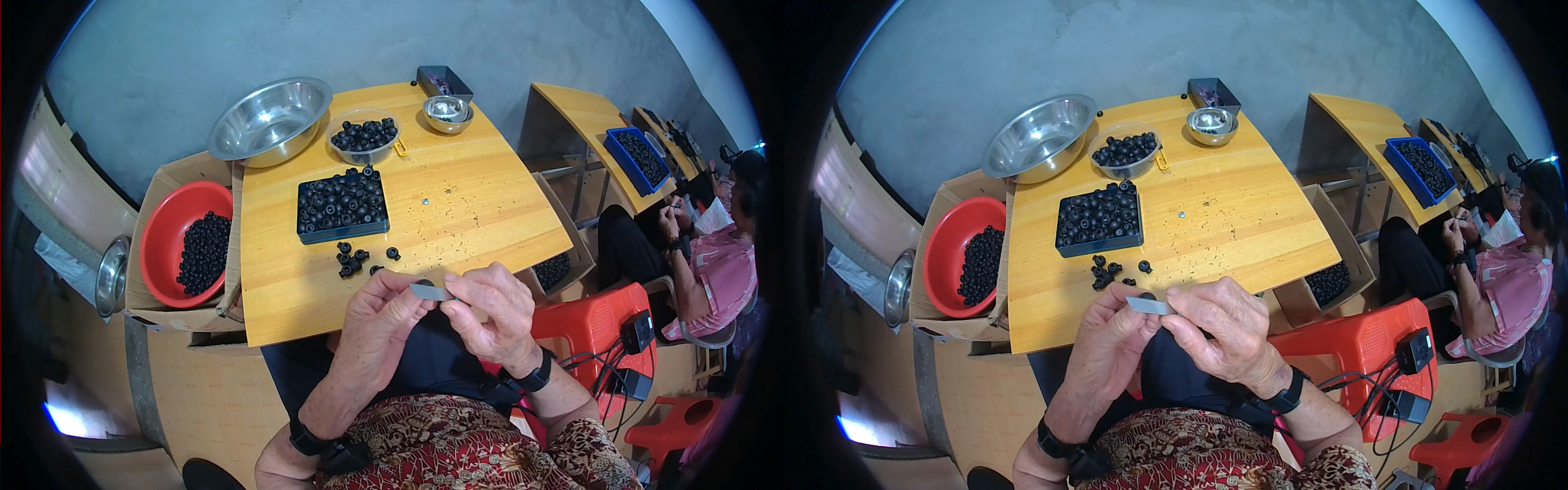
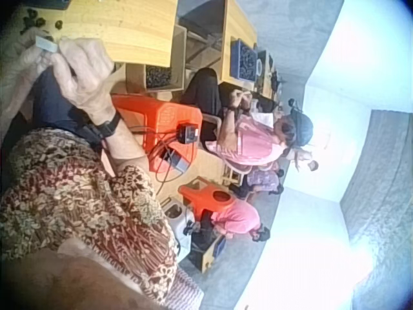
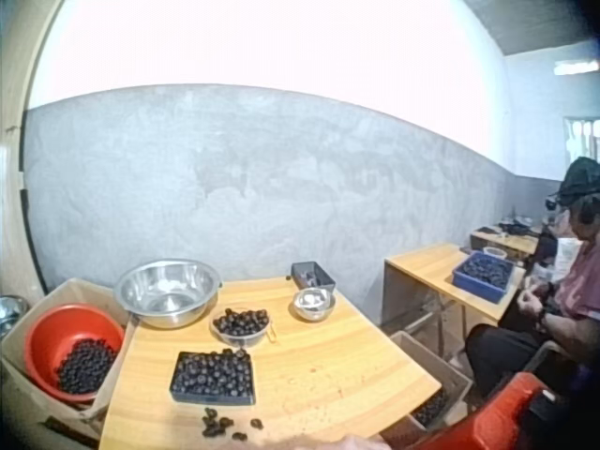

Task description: Using a small blade to scrape or trim excess material (flash) from small black molded rubber or plastic parts.

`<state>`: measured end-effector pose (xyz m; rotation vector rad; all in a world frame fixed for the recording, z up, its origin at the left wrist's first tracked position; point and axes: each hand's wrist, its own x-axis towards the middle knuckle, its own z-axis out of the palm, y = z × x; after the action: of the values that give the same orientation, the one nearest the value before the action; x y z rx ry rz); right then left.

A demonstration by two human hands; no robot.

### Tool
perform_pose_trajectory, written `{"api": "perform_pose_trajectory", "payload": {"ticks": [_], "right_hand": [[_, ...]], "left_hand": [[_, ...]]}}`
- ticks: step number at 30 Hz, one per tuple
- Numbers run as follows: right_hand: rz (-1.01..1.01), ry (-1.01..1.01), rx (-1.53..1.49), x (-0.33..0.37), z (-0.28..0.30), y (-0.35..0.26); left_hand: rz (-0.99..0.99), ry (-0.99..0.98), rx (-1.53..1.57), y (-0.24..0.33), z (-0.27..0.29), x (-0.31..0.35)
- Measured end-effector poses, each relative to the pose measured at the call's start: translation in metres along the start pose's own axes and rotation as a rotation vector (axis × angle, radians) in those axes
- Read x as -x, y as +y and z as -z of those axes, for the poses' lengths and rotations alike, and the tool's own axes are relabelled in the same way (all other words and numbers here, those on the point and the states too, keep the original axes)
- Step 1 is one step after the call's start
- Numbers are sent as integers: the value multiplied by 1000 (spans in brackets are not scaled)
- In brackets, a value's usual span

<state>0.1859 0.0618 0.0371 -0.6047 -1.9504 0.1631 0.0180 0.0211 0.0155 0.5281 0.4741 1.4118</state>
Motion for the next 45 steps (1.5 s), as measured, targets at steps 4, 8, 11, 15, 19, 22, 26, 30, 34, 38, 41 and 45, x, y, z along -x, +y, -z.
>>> {"api": "perform_pose_trajectory", "payload": {"ticks": [4, 8, 11, 15, 19, 22, 26, 30, 34, 38, 41, 45], "right_hand": [[-72, 40, -92, -2, -3, -6], [-60, -34, -37, 5, -5, -5], [-45, -44, -14, 8, -7, -3], [37, -13, 17, 11, -7, -1], [46, 1, 8, 9, -8, -1], [28, -43, 28, 5, -6, -3], [3, -18, -15, 5, -9, -3], [33, -20, 10, 10, -7, 0], [38, 27, -31, 7, -9, -2], [-67, -37, -35, 4, -5, -6], [-54, -32, -53, 3, -6, -6], [-60, -21, -55, 5, -7, -5]], "left_hand": [[-3, 18, 19, 1, -3, 0], [26, 29, 14, -3, -2, 2], [37, 31, 21, -5, -2, 1], [68, 36, 37, -4, -1, 2], [64, 27, 36, -6, -1, 1], [48, 55, -7, -4, -4, 1], [23, 28, -18, -4, -2, 1], [86, 17, 18, -5, 2, 0], [95, 23, 29, -4, 2, 0], [68, 24, 3, -4, 1, -1], [71, 25, -7, -4, 2, -1], [69, -10, 17, -4, 6, -1]]}}
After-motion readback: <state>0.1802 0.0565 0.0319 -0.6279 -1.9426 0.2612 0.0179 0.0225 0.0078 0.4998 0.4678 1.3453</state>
